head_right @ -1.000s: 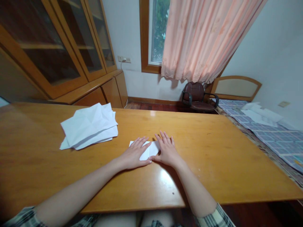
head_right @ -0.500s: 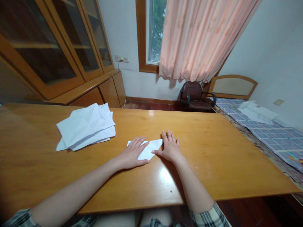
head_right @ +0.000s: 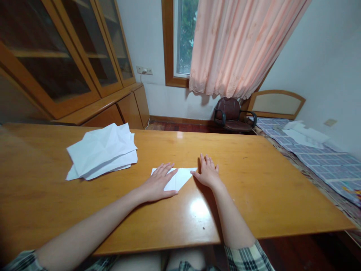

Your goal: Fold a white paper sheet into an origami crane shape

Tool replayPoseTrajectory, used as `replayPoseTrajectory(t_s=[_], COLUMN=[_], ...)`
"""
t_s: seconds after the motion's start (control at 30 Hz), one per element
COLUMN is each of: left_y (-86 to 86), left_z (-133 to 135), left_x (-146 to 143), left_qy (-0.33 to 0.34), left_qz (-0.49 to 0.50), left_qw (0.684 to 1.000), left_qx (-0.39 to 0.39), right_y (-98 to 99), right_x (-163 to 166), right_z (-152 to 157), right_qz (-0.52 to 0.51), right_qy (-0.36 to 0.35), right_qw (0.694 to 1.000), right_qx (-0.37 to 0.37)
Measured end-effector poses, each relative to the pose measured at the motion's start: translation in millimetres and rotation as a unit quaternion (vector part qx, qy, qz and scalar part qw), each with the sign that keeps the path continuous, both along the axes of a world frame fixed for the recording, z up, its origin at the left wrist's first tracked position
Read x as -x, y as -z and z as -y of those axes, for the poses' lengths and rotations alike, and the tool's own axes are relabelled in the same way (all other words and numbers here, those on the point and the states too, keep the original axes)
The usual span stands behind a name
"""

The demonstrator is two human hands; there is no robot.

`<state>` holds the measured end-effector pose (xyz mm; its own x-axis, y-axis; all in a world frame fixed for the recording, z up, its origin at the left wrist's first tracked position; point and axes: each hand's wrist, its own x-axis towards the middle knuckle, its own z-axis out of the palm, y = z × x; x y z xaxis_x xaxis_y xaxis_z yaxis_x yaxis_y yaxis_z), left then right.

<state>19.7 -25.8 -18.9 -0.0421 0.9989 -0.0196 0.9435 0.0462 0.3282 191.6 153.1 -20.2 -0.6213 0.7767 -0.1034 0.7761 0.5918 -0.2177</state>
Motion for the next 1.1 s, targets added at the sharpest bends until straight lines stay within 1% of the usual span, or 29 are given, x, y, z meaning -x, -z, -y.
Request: replayPoseTrajectory(t_s=[0.27, 0.37, 0.43, 0.47, 0.5, 0.53, 0.63, 0.7, 0.77, 0.83, 1.1], left_y=[4.9, 6.3, 6.7, 6.9, 7.2, 7.5, 8.9, 9.9, 10.4, 10.5, 9.4], left_z=[0, 0, -1, -1, -1, -1, -1, -1, 0, 0, 0], left_x=[2, 2, 2, 2, 2, 2, 2, 2, 2, 2, 3], left_qy=[-0.002, 0.001, -0.001, -0.002, -0.002, -0.001, 0.001, 0.001, 0.001, 0.001, 0.001], left_qz=[0.006, 0.003, 0.004, 0.005, 0.007, 0.008, 0.012, 0.013, 0.014, 0.017, 0.020], left_qw=[1.000, 1.000, 1.000, 1.000, 1.000, 1.000, 1.000, 0.999, 0.999, 0.999, 0.999], left_qx=[-0.007, -0.010, -0.011, -0.012, -0.014, -0.016, -0.026, -0.030, -0.031, -0.033, -0.034], right_y=[7.8, 8.7, 7.5, 6.5, 5.1, 3.6, -0.9, -2.9, -3.8, -3.7, 0.7], right_x=[-4, -4, -2, -1, 1, 3, 11, 14, 16, 17, 14], right_z=[-10, -12, -10, -8, -4, 1, 21, 34, 42, 44, 38], right_qz=[-0.010, -0.028, -0.057, -0.074, -0.089, -0.100, -0.096, -0.077, -0.061, -0.050, -0.030], right_qy=[0.046, 0.093, 0.106, 0.094, 0.068, 0.027, -0.135, -0.198, -0.217, -0.215, -0.250], right_qw=[0.999, 0.994, 0.990, 0.989, 0.990, 0.990, 0.984, 0.976, 0.974, 0.974, 0.967], right_qx=[-0.021, -0.051, -0.078, -0.087, -0.092, -0.091, -0.063, -0.041, -0.037, -0.042, -0.040])
